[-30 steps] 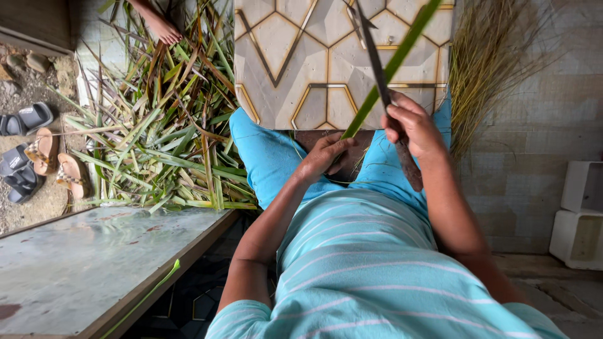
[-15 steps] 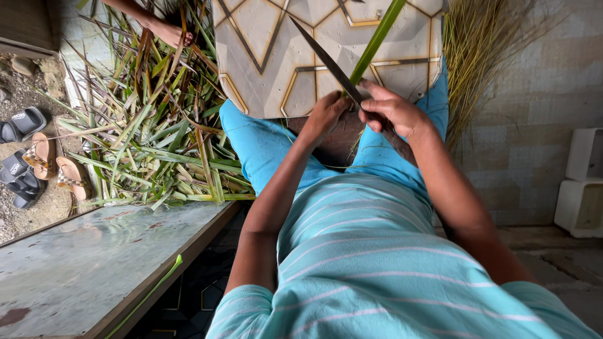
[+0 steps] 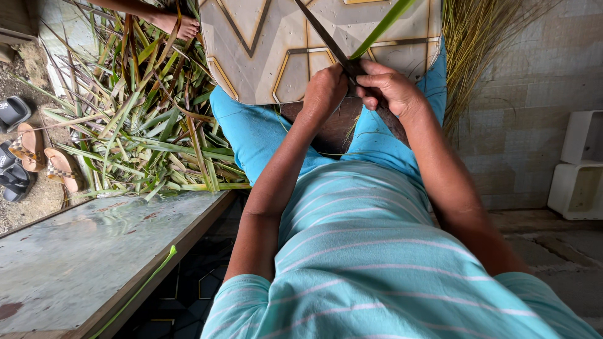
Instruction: The person sits on the floor and uses a knife to split long green leaves into thin strips. They repeatedly pull the leaves through the blade to create uniform strips, which accumulate on the floor beside them.
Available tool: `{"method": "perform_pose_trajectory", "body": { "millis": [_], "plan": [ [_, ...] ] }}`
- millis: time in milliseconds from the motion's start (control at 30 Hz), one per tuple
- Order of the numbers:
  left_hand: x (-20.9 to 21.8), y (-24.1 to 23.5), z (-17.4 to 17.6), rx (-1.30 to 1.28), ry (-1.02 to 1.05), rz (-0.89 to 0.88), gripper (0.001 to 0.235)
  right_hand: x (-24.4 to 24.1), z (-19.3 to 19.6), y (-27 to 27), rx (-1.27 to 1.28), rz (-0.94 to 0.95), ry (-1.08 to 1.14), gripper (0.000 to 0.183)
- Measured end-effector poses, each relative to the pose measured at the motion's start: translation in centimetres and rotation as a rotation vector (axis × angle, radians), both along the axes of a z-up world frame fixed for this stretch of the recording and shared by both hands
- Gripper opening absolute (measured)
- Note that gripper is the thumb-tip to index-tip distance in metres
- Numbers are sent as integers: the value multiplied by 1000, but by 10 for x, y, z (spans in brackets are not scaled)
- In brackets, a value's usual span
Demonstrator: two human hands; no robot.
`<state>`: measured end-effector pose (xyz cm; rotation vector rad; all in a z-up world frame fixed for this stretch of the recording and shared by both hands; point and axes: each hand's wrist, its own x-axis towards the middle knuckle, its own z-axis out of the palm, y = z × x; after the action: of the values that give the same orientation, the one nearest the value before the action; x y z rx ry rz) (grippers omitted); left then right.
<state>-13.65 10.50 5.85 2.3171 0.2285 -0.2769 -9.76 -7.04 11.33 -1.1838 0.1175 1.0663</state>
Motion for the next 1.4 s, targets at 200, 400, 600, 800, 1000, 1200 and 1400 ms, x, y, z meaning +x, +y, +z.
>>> {"method": "perform_pose_trajectory", "body": {
  "millis": [200,400,600,800,1000,1200,1400],
  "plan": [
    [-18,-2,9,117,-94,-55,31,-6,-11,7,-33,-156,-5,12],
    [-34,2,22,136,-112,-74,20,-9,-38,13,-94,-168,-181,13],
    [-63,14,18,229,-144,-69,20,-13,-47,20,-137,-298,-224,11],
    [-110,44,33,235,-67,-90,20,-14,-33,24,-86,-298,-179,11],
    [-153,73,31,229,-37,-100,33,-13,-41,25,-80,-332,-160,14],
    [-199,117,34,270,-137,-90,30,-15,-37,24,-95,-367,-136,13],
    [-250,174,28,331,-263,-64,38,-11,-42,28,-88,-431,-108,13]
  ]
}}
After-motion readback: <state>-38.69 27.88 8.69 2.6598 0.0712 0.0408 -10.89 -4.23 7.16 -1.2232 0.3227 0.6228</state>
